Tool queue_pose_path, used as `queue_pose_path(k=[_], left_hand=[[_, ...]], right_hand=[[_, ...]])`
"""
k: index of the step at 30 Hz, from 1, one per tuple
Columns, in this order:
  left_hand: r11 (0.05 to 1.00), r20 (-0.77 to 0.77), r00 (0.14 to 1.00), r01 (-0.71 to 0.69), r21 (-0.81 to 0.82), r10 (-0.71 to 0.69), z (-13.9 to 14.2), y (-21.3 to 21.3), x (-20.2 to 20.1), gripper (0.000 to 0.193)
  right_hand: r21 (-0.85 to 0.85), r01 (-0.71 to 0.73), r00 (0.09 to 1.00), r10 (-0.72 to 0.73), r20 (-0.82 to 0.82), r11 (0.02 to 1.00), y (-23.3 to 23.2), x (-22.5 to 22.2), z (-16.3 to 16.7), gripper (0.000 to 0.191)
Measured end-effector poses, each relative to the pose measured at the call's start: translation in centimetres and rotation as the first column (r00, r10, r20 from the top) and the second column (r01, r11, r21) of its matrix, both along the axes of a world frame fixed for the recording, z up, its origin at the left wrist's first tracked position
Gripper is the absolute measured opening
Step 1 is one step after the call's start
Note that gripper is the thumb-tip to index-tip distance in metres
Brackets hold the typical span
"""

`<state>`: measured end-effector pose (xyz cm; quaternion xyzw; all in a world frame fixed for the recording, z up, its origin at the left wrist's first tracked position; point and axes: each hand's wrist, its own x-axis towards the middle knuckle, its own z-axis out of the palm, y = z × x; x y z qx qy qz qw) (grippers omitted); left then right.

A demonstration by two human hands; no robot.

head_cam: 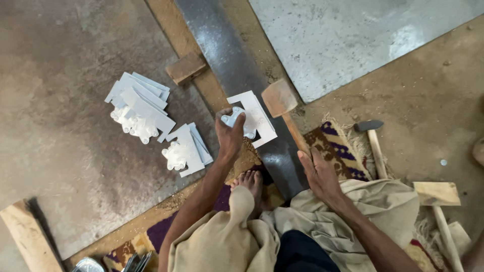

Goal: The person uses a wooden mallet to repeatedly strike a small metal piece placed on a metal anvil. They hold the metal piece with their left hand and strike it with the mallet in their right hand, occasionally adjusting its position.

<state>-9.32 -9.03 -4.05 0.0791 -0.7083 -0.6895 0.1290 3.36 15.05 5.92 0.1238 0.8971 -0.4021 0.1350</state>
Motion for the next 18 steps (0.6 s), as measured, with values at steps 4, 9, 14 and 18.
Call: queue_pose_path(k=[4, 9, 14, 18], left_hand=[[0.99, 0.238, 0.97, 0.003, 0.142, -0.037, 0.4, 0.2, -0.2, 0.041], [0.998, 0.292, 0.956, 0.0, -0.069, 0.02, 2.0, 0.6, -0.7, 0.049], [0.996, 0.419, 0.907, 0.061, -0.07, -0.026, 4.4, 0.9, -1.2, 0.059], [0.997, 0.556, 0.831, 0.036, -0.072, 0.01, 6.2, 1.3, -1.4, 0.064]], right_hand=[[0.237, -0.058, 0.995, 0.076, -0.07, 0.97, 0.4, -1.1, -0.1, 0.07], [0.027, 0.007, 1.0, -0.007, -0.021, 1.0, 1.8, -1.6, 0.2, 0.066], [0.17, -0.069, 0.978, 0.1, -0.182, 0.983, 3.4, 0.0, 1.3, 0.058], [-0.058, 0.083, 0.997, -0.083, 0.006, 0.995, 5.3, 1.9, 1.3, 0.054]])
